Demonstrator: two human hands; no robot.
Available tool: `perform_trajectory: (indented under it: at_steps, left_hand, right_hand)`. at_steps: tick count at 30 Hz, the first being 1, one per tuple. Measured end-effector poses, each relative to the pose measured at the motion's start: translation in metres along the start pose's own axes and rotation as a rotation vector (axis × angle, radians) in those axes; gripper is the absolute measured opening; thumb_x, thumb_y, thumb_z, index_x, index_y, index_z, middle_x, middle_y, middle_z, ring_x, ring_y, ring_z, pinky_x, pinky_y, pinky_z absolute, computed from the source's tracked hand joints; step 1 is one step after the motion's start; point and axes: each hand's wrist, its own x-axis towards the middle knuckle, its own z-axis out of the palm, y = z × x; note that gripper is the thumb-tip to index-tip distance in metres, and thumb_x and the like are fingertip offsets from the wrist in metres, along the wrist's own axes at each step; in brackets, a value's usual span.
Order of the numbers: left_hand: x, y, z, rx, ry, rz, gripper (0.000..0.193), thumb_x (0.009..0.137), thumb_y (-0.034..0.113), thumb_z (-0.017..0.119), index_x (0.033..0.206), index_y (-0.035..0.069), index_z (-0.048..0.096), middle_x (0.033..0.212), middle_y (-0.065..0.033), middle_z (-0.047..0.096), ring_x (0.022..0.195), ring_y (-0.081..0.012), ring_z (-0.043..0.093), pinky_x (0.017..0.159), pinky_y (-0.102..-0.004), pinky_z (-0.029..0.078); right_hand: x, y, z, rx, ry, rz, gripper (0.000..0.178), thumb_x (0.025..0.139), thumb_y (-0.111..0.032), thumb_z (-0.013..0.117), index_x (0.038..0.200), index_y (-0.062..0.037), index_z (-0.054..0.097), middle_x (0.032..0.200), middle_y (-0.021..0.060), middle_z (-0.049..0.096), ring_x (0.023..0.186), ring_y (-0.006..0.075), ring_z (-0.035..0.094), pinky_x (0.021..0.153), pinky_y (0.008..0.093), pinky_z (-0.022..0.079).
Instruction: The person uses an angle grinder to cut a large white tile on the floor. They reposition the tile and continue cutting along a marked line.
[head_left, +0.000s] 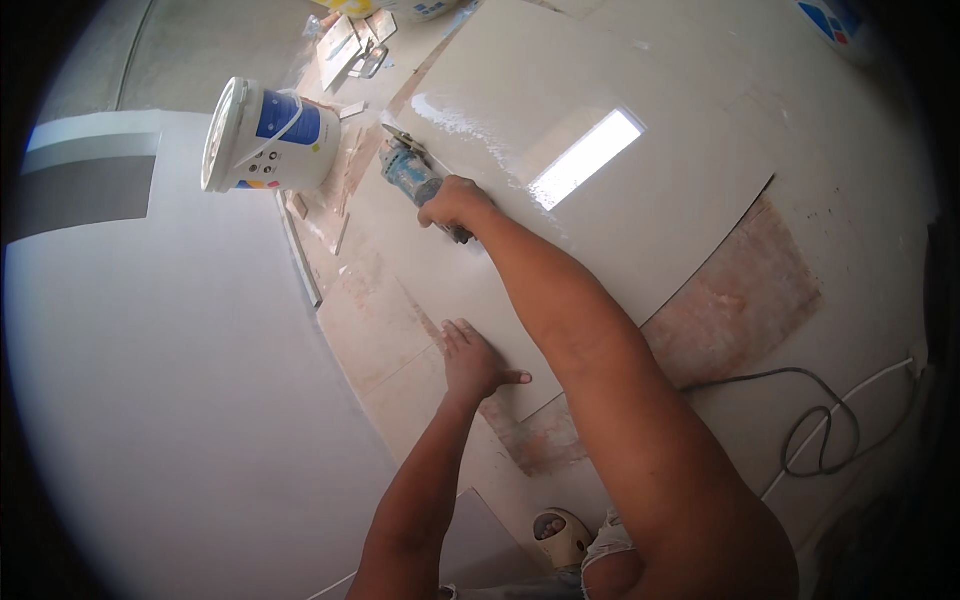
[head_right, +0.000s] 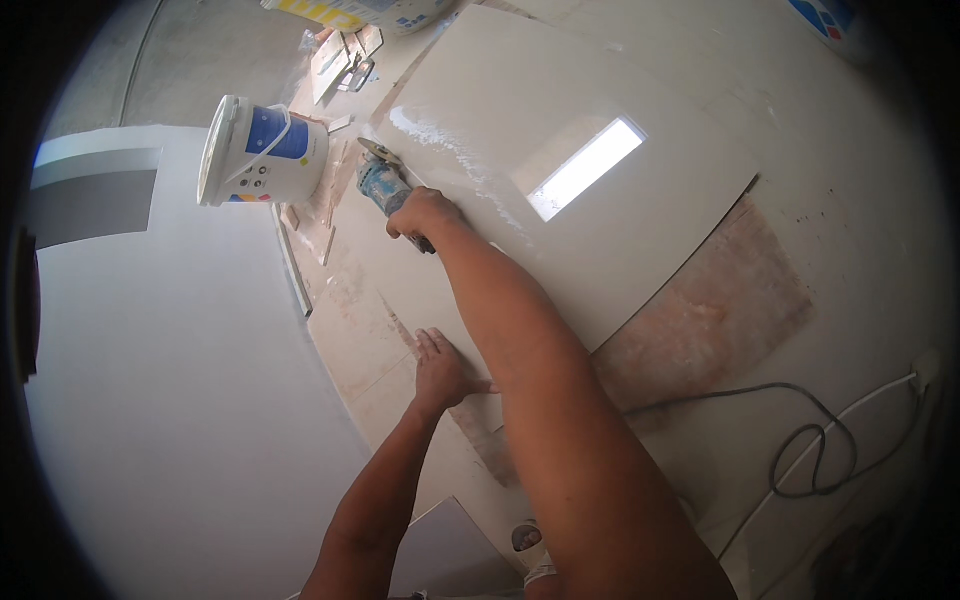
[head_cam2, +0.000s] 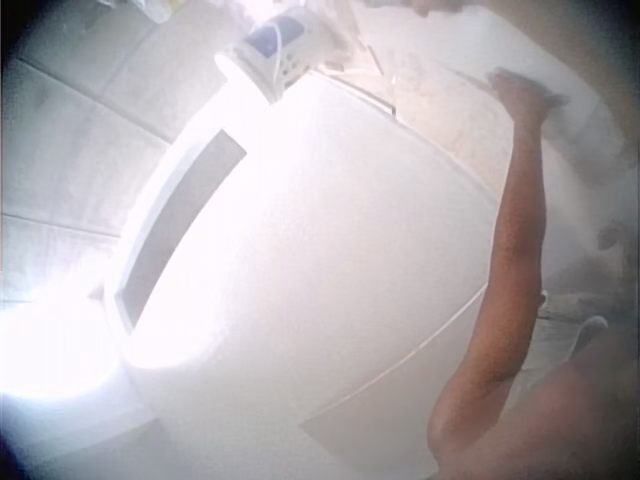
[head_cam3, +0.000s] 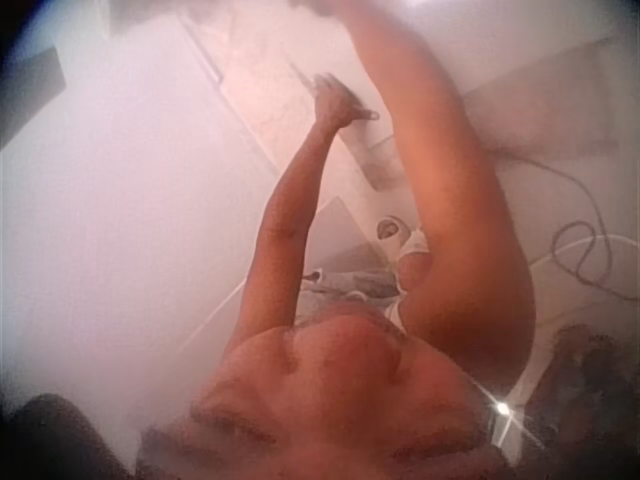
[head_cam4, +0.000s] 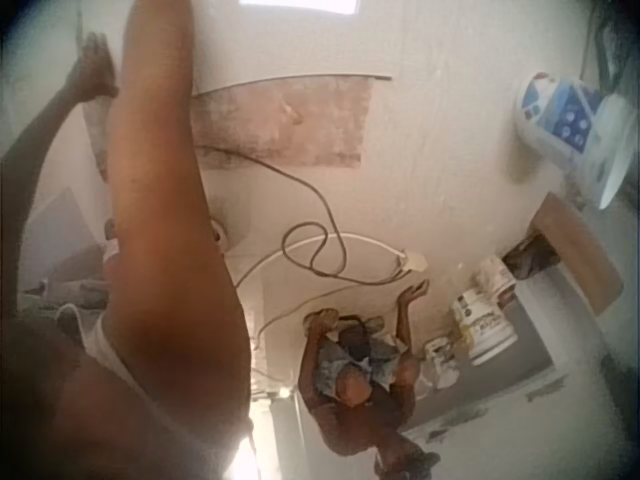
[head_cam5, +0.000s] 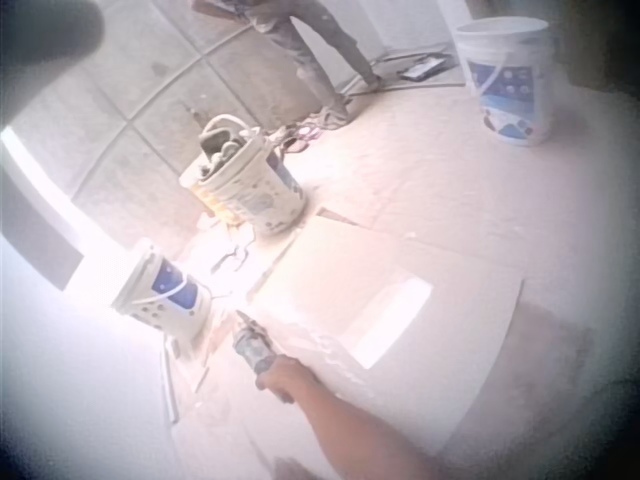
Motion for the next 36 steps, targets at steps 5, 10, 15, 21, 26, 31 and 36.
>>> perform_trajectory:
  at_steps: [5,10,15,21,26,31,36]
  left_hand:
    - [0.0,0.002,-0.001,0.009,-0.008,0.003,0.157,0.048,0.066,0.09,0.147,-0.022,0.005,0.153,-0.0459,0.01,0.15,-0.05,0.01,0.123,-0.0471,0.016]
    - [0.003,-0.004,0.003,0.012,-0.003,0.025,0.163,0.045,0.072,0.088,0.145,-0.025,0.003,0.152,-0.0476,0.009,0.148,-0.0532,0.008,0.12,-0.051,0.022]
    - [0.003,-0.005,0.005,0.039,0.004,0.024,0.163,0.046,0.072,0.087,0.146,-0.024,0.002,0.152,-0.0474,0.008,0.149,-0.0528,0.007,0.12,-0.0517,0.023]
    - [-0.001,0.003,-0.002,-0.011,-0.024,-0.011,0.157,0.048,0.062,0.092,0.147,-0.022,0.003,0.153,-0.0466,0.008,0.15,-0.05,0.007,0.122,-0.0477,0.017]
    - [0.001,0.0,0.001,-0.009,-0.017,-0.003,0.157,0.048,0.062,0.092,0.147,-0.022,0.003,0.153,-0.0464,0.008,0.15,-0.0497,0.007,0.122,-0.0474,0.017]
    - [0.001,0.0,0.001,-0.006,-0.023,-0.007,0.158,0.048,0.063,0.092,0.147,-0.022,0.003,0.153,-0.046,0.008,0.15,-0.0493,0.006,0.123,-0.0472,0.017]
    - [0.002,-0.001,0.001,0.003,-0.025,-0.012,0.159,0.048,0.065,0.091,0.147,-0.022,0.002,0.154,-0.0449,0.007,0.151,-0.049,0.006,0.123,-0.0473,0.016]
  right_hand:
    - [0.001,0.004,0.002,-0.034,0.044,-0.011,0.07,0.064,-0.032,0.082,0.123,-0.0019,0.062,0.12,0.0164,0.069,0.105,0.0277,0.071,0.09,0.0371,0.057]
    - [-0.005,0.005,0.001,-0.03,0.045,-0.019,0.072,0.064,-0.033,0.082,0.124,0.0008,0.06,0.121,0.0179,0.068,0.105,0.029,0.07,0.09,0.0374,0.057]
    - [-0.014,0.007,-0.003,-0.027,0.002,-0.054,0.078,0.065,-0.034,0.08,0.128,0.0049,0.056,0.123,0.0211,0.065,0.106,0.0314,0.069,0.087,0.0383,0.057]
    - [-0.017,0.008,-0.002,-0.03,0.018,-0.012,0.072,0.066,-0.033,0.081,0.126,0.0003,0.059,0.124,0.0168,0.067,0.112,0.0281,0.068,0.096,0.0372,0.053]
    - [-0.014,0.011,0.0,-0.032,0.031,-0.019,0.071,0.067,-0.033,0.081,0.126,0.0008,0.06,0.124,0.0173,0.067,0.113,0.0286,0.067,0.097,0.0384,0.052]
    - [-0.015,0.014,0.0,-0.037,0.031,-0.049,0.076,0.065,-0.033,0.081,0.127,0.0048,0.058,0.123,0.0213,0.065,0.106,0.0315,0.069,0.088,0.0385,0.057]
    - [-0.02,0.012,-0.001,-0.026,0.033,-0.008,0.072,0.065,-0.033,0.083,0.125,0.0005,0.061,0.122,0.0172,0.068,0.11,0.0275,0.069,0.094,0.0372,0.055]
